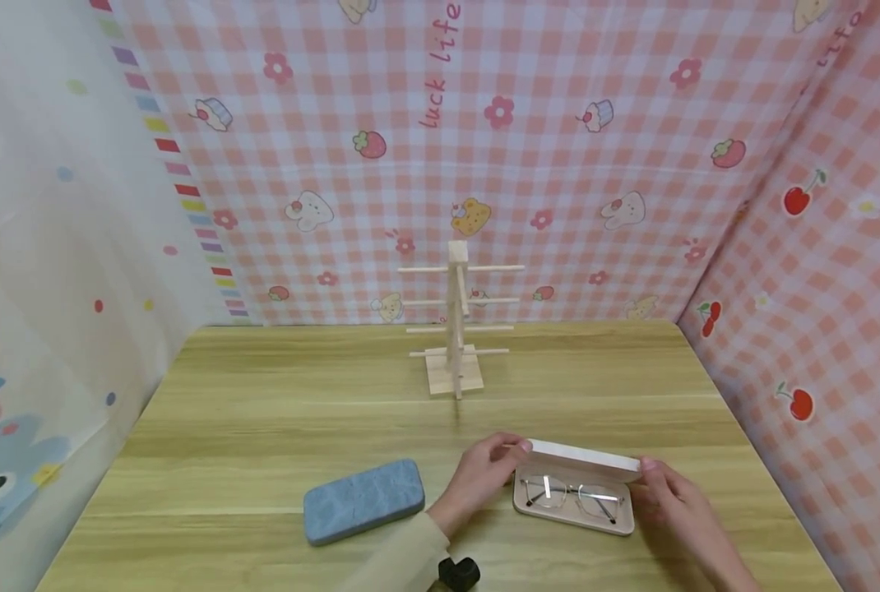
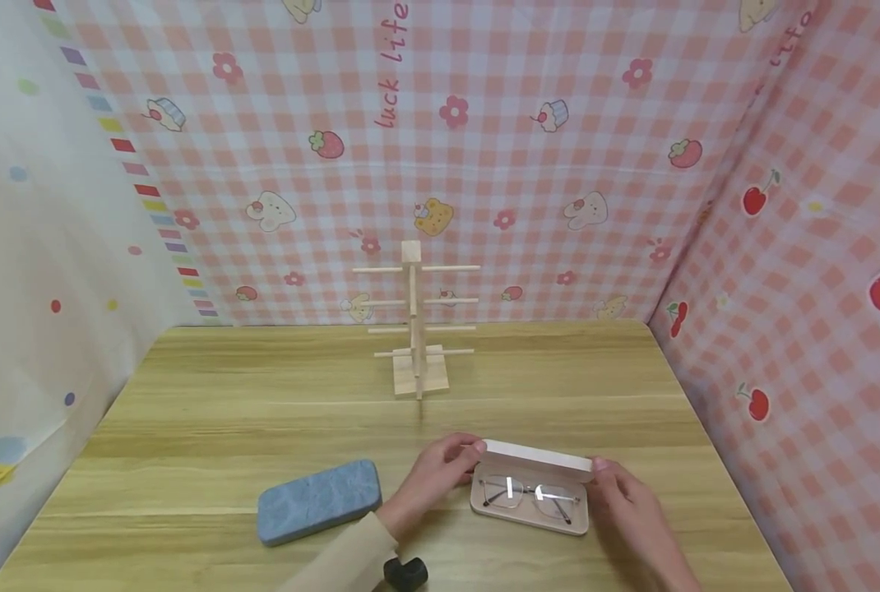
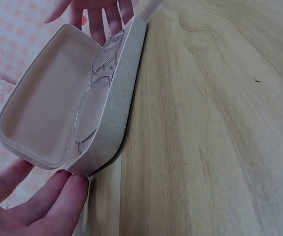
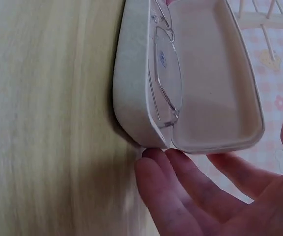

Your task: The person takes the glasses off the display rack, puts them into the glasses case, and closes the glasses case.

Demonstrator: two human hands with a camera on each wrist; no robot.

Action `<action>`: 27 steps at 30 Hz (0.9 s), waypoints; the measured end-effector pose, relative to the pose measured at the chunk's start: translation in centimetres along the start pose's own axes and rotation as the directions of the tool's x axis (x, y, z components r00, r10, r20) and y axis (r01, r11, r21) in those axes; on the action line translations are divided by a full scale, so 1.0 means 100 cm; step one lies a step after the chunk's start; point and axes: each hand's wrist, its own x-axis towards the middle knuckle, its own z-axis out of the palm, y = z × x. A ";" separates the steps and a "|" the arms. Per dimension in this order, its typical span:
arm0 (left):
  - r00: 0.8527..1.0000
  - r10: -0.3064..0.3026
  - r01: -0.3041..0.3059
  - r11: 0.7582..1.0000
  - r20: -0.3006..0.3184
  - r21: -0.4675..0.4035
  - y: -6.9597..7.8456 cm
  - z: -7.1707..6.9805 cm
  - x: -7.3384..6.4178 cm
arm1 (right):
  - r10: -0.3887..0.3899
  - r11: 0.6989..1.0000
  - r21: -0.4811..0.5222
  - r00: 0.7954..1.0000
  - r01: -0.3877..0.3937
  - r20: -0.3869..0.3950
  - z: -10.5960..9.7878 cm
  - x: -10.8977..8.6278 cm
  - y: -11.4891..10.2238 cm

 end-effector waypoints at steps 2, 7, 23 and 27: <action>1.000 -0.017 0.017 1.000 0.021 0.002 0.001 0.000 0.001 | 0.033 0.999 0.018 0.999 -0.033 0.015 0.002 0.002 -0.002; 0.999 -0.037 0.038 0.999 0.034 -0.023 0.001 0.001 0.001 | 0.049 0.999 0.010 0.998 -0.050 0.043 0.003 0.005 -0.004; 0.993 -0.055 0.076 0.977 0.107 -0.199 0.005 -0.001 0.002 | -0.007 0.992 0.129 0.988 -0.013 0.155 0.004 0.008 -0.005; 0.991 -0.064 0.089 0.969 0.116 -0.231 0.001 0.000 0.003 | -0.011 0.985 0.170 0.973 -0.029 0.230 -0.001 0.010 -0.004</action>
